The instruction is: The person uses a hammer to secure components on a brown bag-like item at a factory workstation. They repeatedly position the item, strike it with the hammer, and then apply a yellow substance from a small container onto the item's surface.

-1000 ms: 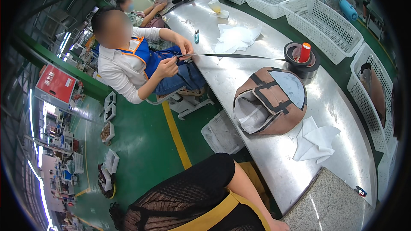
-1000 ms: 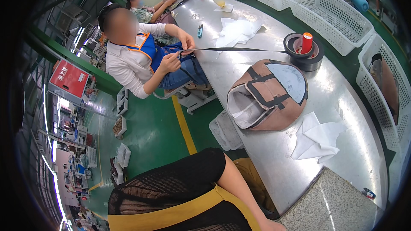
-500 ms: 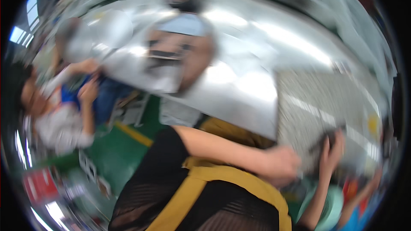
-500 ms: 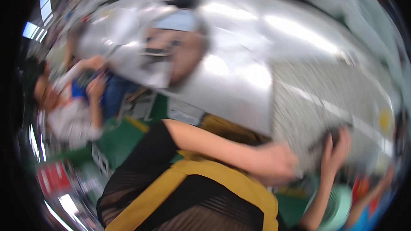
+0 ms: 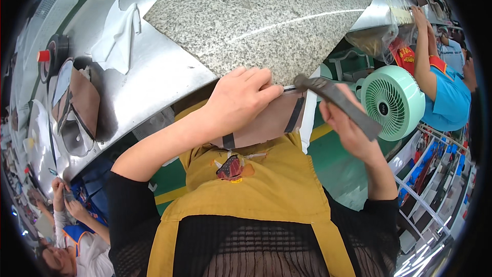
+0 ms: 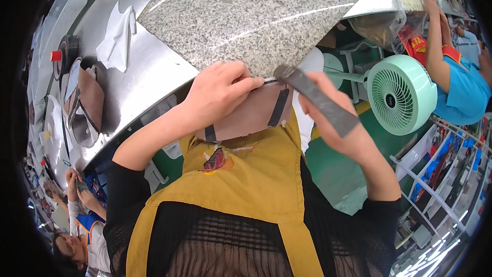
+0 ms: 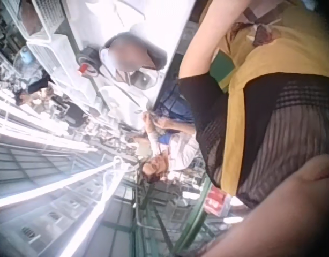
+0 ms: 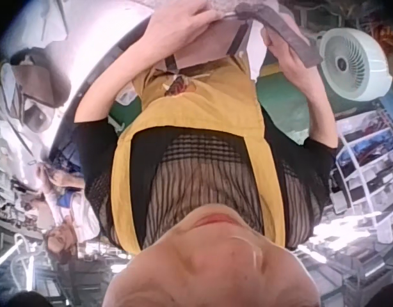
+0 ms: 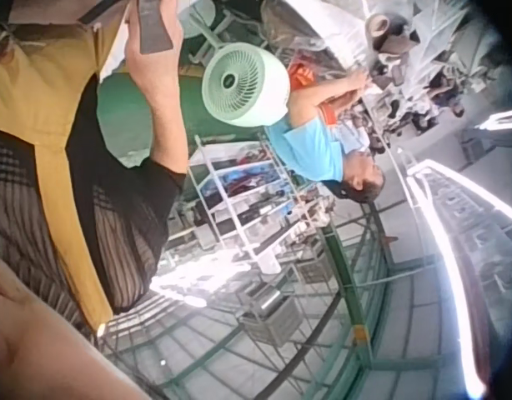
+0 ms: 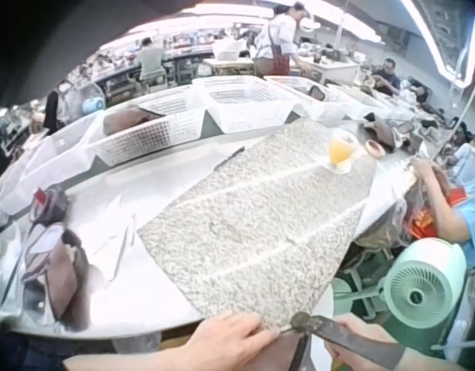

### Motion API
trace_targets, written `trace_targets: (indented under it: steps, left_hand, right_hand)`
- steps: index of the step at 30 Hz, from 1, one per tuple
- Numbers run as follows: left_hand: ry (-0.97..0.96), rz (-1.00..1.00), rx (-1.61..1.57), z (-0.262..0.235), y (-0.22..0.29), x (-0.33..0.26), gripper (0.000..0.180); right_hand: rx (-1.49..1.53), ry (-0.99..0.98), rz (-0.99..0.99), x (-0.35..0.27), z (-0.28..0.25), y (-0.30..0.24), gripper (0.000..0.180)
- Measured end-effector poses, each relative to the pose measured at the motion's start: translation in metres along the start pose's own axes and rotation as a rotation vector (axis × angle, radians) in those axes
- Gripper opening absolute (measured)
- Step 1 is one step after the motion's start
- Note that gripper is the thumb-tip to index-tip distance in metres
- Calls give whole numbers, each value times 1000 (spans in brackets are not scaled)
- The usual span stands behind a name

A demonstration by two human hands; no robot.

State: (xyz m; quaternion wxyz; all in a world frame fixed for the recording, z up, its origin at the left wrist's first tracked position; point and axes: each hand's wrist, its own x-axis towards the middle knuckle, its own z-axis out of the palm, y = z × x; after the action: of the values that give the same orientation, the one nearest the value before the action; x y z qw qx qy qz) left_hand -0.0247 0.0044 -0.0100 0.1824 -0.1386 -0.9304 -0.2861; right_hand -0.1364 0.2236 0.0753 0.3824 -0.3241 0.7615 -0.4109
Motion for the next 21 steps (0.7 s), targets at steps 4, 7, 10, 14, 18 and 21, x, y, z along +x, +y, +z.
trace_targets:
  steps: [4, 7, 10, 14, 18, 21]
  left_hand:
    - [9, 14, 5, 1, 0, -1, 23]
    - [25, 13, 12, 3, -1, -2, 20]
    - [44, 11, 32, 7, -3, -4, 18]
    - [27, 21, 81, 7, -2, -7, 18]
    - [79, 17, 143, 7, 0, -6, 17]
    - [38, -145, -36, -7, 0, 0, 18]
  right_hand:
    - [-10, -54, 70, 7, -3, -13, 25]
    - [14, 51, -45, 5, -2, -15, 26]
    - [-168, -75, -29, 15, 9, -8, 14]
    - [-179, -15, -125, 17, 2, -28, 18]
    - [-295, -83, -153, 21, 12, -23, 21]
    - [-266, -102, -90, 22, 12, -23, 22]
